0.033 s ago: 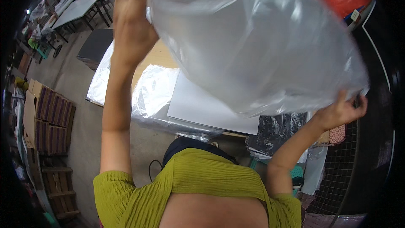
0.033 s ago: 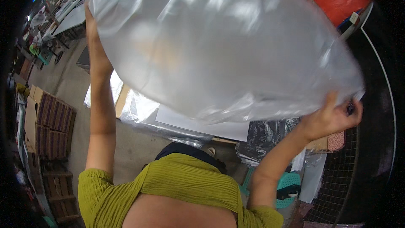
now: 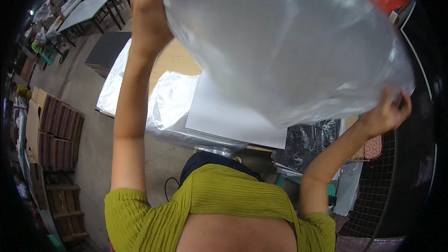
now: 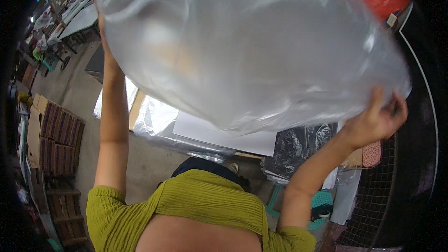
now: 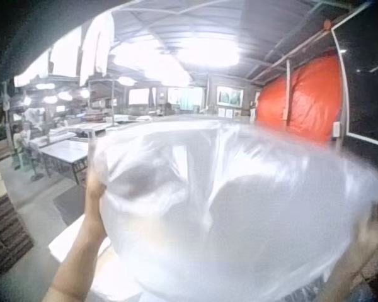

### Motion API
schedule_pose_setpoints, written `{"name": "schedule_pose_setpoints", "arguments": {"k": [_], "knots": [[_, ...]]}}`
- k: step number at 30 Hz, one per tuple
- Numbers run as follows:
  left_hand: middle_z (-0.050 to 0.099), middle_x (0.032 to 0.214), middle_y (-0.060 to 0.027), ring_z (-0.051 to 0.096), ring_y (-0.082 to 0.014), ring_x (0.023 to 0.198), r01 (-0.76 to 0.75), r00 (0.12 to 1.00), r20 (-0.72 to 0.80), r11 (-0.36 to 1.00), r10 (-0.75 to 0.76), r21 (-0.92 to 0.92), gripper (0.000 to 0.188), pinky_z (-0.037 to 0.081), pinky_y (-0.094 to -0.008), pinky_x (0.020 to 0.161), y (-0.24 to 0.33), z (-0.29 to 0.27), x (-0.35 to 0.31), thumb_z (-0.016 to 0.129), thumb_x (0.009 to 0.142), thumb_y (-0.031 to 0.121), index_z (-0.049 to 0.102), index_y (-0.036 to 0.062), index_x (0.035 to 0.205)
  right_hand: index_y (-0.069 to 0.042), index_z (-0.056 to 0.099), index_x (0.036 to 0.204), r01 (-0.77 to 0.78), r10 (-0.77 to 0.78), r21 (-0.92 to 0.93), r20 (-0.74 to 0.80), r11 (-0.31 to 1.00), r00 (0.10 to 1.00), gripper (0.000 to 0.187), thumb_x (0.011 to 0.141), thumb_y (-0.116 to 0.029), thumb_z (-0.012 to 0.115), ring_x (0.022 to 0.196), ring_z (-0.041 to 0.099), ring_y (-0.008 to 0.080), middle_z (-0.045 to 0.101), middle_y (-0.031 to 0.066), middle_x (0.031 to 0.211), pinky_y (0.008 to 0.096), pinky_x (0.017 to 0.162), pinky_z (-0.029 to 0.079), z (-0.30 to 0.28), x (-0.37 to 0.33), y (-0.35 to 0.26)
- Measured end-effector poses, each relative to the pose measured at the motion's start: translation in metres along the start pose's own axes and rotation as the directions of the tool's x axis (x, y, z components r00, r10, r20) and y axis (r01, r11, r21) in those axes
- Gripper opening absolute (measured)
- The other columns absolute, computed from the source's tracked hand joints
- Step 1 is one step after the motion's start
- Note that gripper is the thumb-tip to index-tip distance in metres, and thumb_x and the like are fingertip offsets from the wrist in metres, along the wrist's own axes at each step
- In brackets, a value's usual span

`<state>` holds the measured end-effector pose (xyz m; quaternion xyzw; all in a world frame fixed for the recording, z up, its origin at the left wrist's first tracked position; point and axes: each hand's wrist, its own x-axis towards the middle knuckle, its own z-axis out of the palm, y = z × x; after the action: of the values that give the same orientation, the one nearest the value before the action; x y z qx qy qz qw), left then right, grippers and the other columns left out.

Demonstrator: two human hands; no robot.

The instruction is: The person packages black and white boards by hand by sliding each board into a clear plastic sleeve.

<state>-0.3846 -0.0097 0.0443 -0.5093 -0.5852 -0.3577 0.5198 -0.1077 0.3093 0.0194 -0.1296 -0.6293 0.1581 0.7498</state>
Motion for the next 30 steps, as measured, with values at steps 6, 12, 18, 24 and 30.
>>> {"name": "schedule_pose_setpoints", "arguments": {"k": [6, 12, 18, 24, 30], "knots": [[0.064, 0.111, -0.0191, 0.065, -0.0337, 0.094, 0.424, 0.905, 0.127, 0.856, -0.405, -0.297, 0.049, 0.052, -0.0375, 0.081, -0.057, 0.066, 0.05, 0.068, 0.081, 0.022, 0.049, 0.001, 0.122, 0.003, 0.043, 0.132, -0.114, -0.121, 0.245, 0.767, 0.963, 0.63, 0.081, 0.069, -0.032, 0.08, 0.118, 0.049, 0.0283, 0.049, 0.0162, 0.126, 0.0383, 0.1, 0.039, 0.054, 0.072, 0.057], [0.062, 0.106, -0.0254, 0.058, -0.0429, 0.1, 0.578, 0.637, 0.377, 0.74, -0.673, 0.345, 0.04, 0.045, -0.0481, 0.089, -0.119, 0.123, -0.167, 0.054, 0.079, 0.012, 0.06, 0.0061, 0.118, -0.004, 0.06, 0.122, -0.124, 0.333, -0.343, 0.661, 0.931, 0.672, 0.058, 0.07, 0.013, 0.04, 0.106, 0.061, 0.0352, 0.062, 0.0237, 0.113, 0.0368, 0.093, 0.045, 0.126, -0.094, 0.147], [0.064, 0.103, -0.023, 0.061, -0.0425, 0.092, 0.702, 0.147, 0.684, 0.562, -0.715, 0.438, 0.07, 0.047, -0.0483, 0.084, -0.004, 0.049, -0.305, 0.05, 0.072, -0.001, 0.04, 0.0115, 0.139, -0.002, 0.059, 0.122, -0.279, 0.541, -0.465, 0.762, 0.84, 0.356, 0.06, 0.068, 0.016, 0.043, 0.11, 0.06, 0.0335, 0.061, 0.0253, 0.114, 0.0348, 0.093, 0.046, -0.015, -0.24, 0.125], [0.067, 0.094, -0.0195, 0.063, -0.0385, 0.081, 0.621, -0.132, 0.634, 0.435, -0.762, 0.652, 0.078, 0.048, -0.0477, 0.075, 0.059, -0.068, -0.292, 0.051, 0.071, -0.001, 0.034, 0.0196, 0.145, -0.003, 0.058, 0.125, -0.289, 0.651, -0.592, 0.734, 0.753, 0.193, 0.061, 0.068, 0.011, 0.037, 0.085, 0.067, 0.0309, 0.062, 0.0285, 0.107, 0.0338, 0.082, 0.049, -0.089, -0.237, 0.011], [0.066, 0.085, -0.0198, 0.065, -0.0331, 0.072, 0.658, -0.328, 0.626, 0.305, -0.708, 0.689, 0.077, 0.05, -0.0428, 0.071, 0.098, -0.116, -0.247, 0.046, 0.075, -0.006, 0.034, 0.0212, 0.145, -0.004, 0.063, 0.12, -0.435, 0.724, -0.591, 0.636, 0.68, 0.268, 0.053, 0.075, 0.012, 0.038, 0.059, 0.059, 0.0175, 0.067, 0.0246, 0.096, 0.0317, 0.059, 0.051, -0.126, -0.246, -0.033]]}}
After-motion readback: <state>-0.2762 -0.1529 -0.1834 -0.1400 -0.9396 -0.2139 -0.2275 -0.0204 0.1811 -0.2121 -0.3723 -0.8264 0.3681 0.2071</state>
